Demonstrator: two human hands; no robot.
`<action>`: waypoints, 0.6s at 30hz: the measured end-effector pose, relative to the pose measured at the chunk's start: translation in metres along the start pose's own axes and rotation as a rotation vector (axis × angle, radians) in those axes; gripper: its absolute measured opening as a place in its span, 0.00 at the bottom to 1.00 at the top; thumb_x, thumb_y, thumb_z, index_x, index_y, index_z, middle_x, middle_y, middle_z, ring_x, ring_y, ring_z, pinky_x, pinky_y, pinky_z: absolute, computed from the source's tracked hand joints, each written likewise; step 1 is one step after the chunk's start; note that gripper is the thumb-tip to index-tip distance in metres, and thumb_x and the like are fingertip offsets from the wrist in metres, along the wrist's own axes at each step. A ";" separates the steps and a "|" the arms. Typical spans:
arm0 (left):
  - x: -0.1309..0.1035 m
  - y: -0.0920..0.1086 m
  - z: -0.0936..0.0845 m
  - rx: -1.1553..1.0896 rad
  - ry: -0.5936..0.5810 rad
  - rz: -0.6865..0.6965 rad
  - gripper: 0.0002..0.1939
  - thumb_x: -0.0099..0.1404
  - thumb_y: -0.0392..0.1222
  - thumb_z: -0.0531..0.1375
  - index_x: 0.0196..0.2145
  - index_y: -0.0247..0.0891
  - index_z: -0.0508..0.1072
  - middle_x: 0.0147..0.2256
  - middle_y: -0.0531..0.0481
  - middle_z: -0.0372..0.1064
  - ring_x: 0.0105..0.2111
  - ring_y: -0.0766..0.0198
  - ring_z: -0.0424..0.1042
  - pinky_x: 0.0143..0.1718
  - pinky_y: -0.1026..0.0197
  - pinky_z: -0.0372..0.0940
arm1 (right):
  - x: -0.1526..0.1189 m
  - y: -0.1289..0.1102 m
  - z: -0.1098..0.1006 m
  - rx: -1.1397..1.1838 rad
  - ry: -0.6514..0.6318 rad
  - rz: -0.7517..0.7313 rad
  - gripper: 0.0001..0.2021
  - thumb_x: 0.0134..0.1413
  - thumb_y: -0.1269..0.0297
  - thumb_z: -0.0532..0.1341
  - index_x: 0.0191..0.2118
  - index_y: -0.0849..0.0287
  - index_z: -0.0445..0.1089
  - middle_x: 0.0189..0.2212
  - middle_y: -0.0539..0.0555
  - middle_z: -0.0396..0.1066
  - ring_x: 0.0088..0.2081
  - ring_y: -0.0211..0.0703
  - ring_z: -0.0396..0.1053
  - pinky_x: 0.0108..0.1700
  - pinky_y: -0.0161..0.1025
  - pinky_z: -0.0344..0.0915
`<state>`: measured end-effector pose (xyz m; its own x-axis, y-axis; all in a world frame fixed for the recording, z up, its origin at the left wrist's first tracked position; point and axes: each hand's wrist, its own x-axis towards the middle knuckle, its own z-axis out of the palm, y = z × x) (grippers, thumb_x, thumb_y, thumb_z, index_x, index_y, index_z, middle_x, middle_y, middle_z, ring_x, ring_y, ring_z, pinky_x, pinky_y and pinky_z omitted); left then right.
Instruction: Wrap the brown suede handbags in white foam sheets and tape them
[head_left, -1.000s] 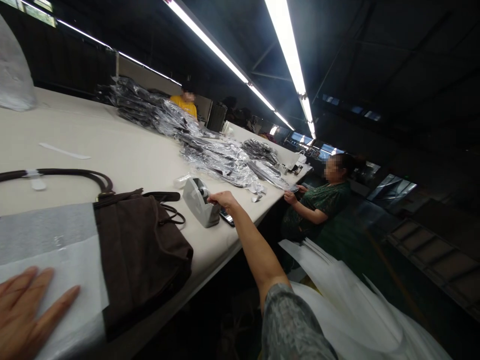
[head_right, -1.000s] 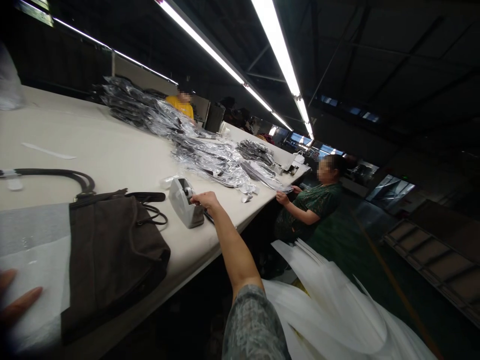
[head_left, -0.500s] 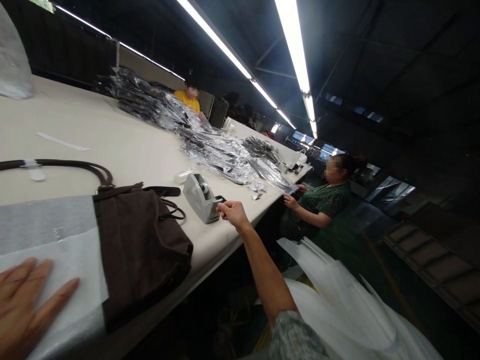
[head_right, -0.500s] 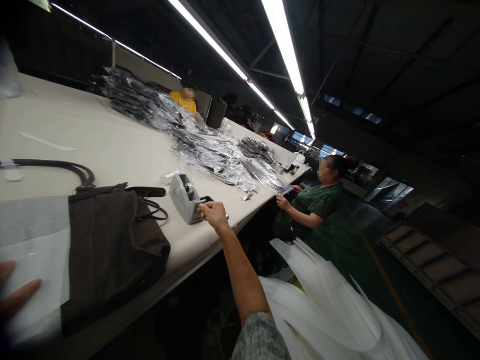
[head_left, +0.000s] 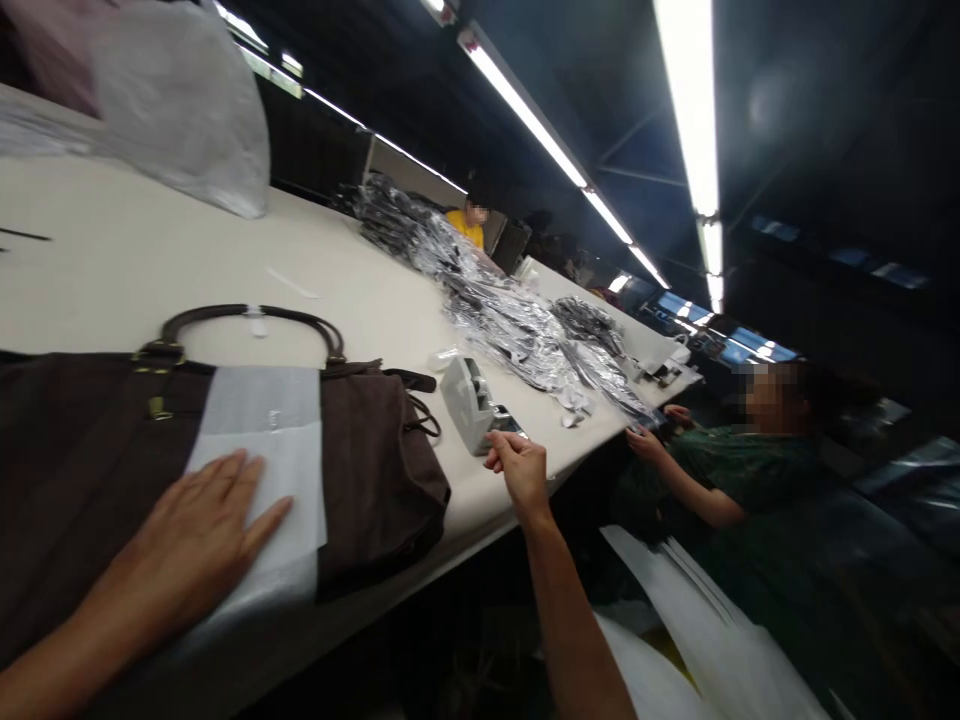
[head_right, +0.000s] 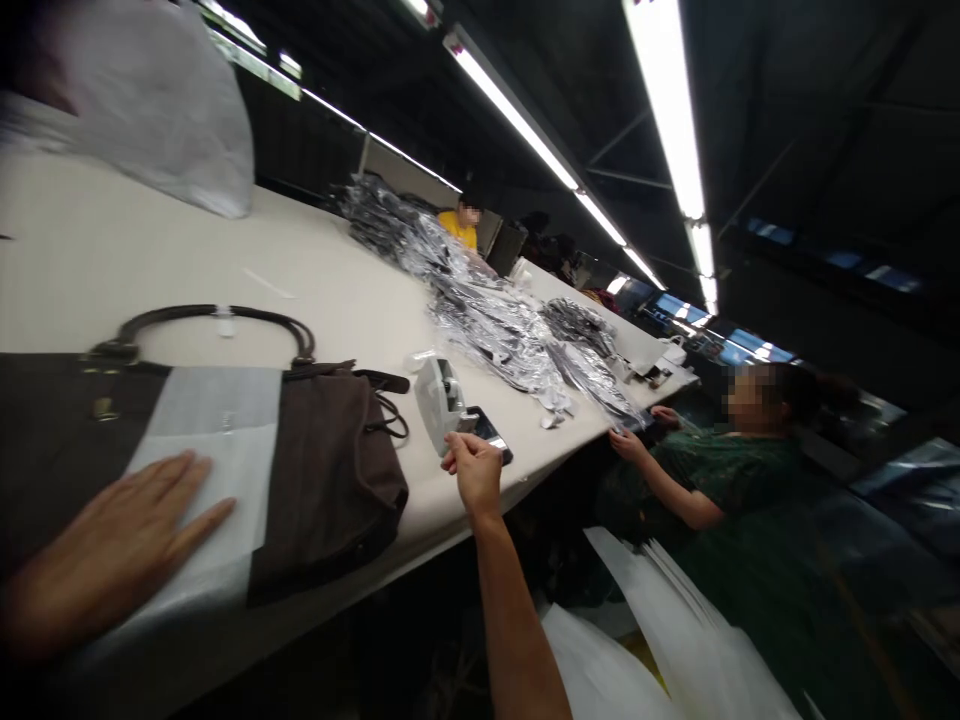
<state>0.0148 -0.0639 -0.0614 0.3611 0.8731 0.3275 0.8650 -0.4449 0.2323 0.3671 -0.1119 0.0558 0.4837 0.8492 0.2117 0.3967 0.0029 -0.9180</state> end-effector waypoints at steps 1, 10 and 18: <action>0.001 0.006 -0.006 0.017 -0.052 -0.046 0.36 0.66 0.56 0.43 0.58 0.23 0.68 0.63 0.28 0.60 0.66 0.41 0.54 0.66 0.40 0.51 | -0.006 -0.016 0.012 0.142 -0.106 0.022 0.16 0.53 0.52 0.65 0.32 0.62 0.79 0.17 0.49 0.70 0.19 0.35 0.63 0.28 0.34 0.64; 0.006 0.027 -0.026 0.007 -0.118 -0.186 0.41 0.66 0.59 0.43 0.63 0.21 0.62 0.66 0.28 0.54 0.67 0.43 0.53 0.68 0.42 0.48 | -0.023 -0.082 0.195 0.390 -0.580 0.322 0.12 0.48 0.60 0.72 0.29 0.66 0.76 0.17 0.52 0.73 0.17 0.34 0.67 0.25 0.33 0.72; 0.005 0.029 -0.027 -0.035 -0.093 -0.181 0.38 0.66 0.55 0.46 0.63 0.20 0.62 0.65 0.28 0.55 0.67 0.43 0.53 0.68 0.42 0.46 | -0.007 -0.064 0.249 0.178 -0.428 0.428 0.10 0.58 0.77 0.60 0.25 0.65 0.71 0.13 0.50 0.69 0.14 0.33 0.64 0.20 0.29 0.69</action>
<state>0.0323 -0.0772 -0.0286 0.2326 0.9535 0.1917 0.9066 -0.2839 0.3123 0.1437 0.0133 0.0295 0.2014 0.9304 -0.3063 0.0836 -0.3279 -0.9410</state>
